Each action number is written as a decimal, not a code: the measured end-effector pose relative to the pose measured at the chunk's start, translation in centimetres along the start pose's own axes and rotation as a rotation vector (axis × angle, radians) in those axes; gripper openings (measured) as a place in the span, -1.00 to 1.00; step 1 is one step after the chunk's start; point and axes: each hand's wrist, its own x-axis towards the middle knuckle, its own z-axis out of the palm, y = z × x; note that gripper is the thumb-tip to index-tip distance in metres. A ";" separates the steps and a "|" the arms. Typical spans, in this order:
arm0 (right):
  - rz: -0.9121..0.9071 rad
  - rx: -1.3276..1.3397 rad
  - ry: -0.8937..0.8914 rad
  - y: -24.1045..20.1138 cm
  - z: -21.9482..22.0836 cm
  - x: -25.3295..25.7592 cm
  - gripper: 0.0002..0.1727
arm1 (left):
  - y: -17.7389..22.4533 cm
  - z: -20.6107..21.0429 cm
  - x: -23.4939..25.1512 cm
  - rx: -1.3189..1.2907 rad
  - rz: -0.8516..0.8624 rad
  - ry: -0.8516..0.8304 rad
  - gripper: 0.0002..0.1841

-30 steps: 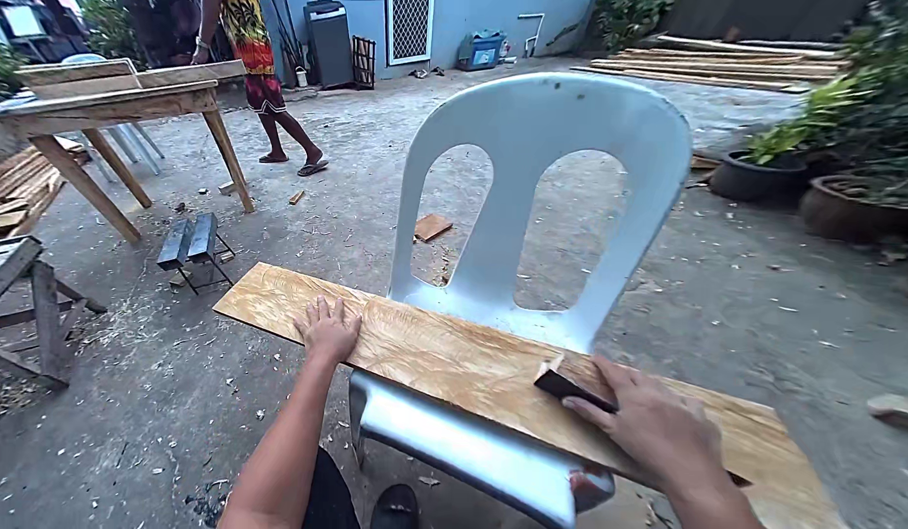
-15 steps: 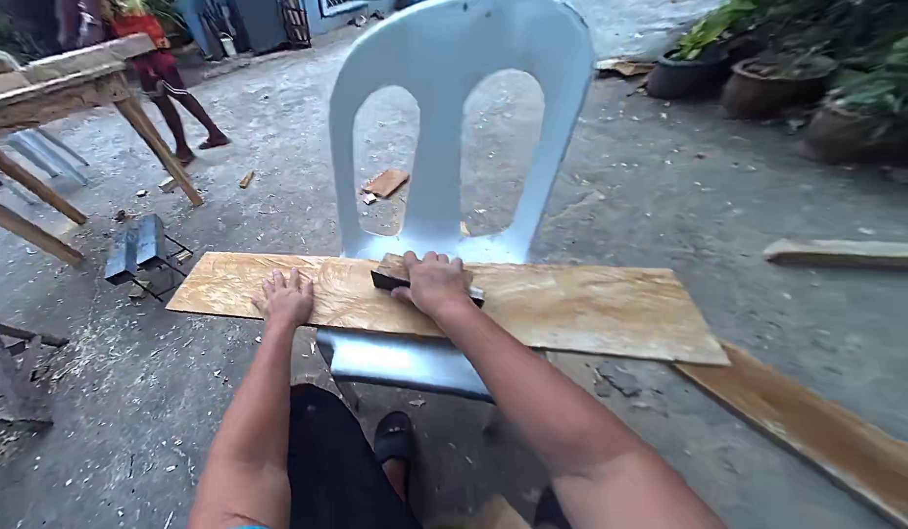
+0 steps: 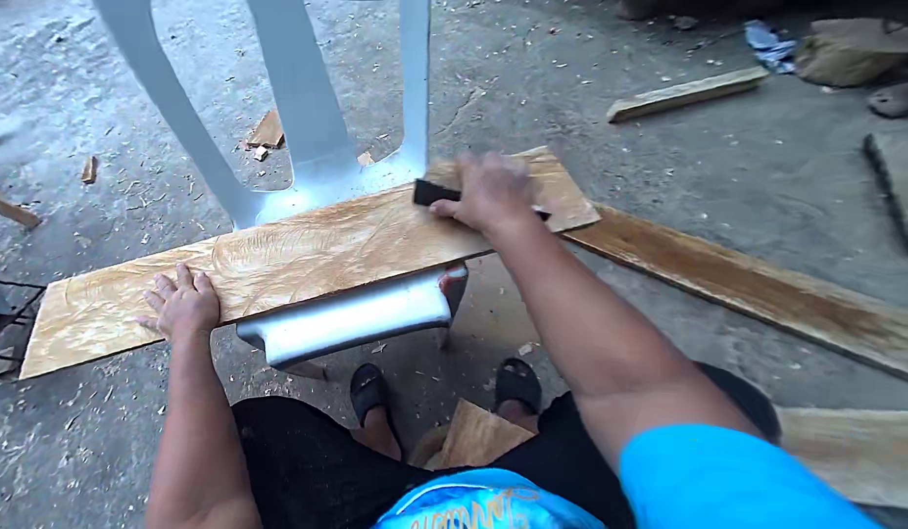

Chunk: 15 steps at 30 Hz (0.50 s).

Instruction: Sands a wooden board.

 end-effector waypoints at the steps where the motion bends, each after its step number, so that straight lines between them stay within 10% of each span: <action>1: -0.083 0.000 -0.004 -2.6 1.0 -0.6 0.00 | 0.0 0.0 0.1 0.003 0.003 0.009 -0.33; 8: -0.460 0.012 -0.187 -13.5 3.3 -1.2 -0.17 | -0.5 -0.5 0.0 -0.010 0.006 0.036 -0.38; 15: 0.092 -0.026 -0.020 5.5 -2.1 2.0 -0.10 | -0.2 -0.9 -0.4 -0.008 -0.019 0.037 -0.40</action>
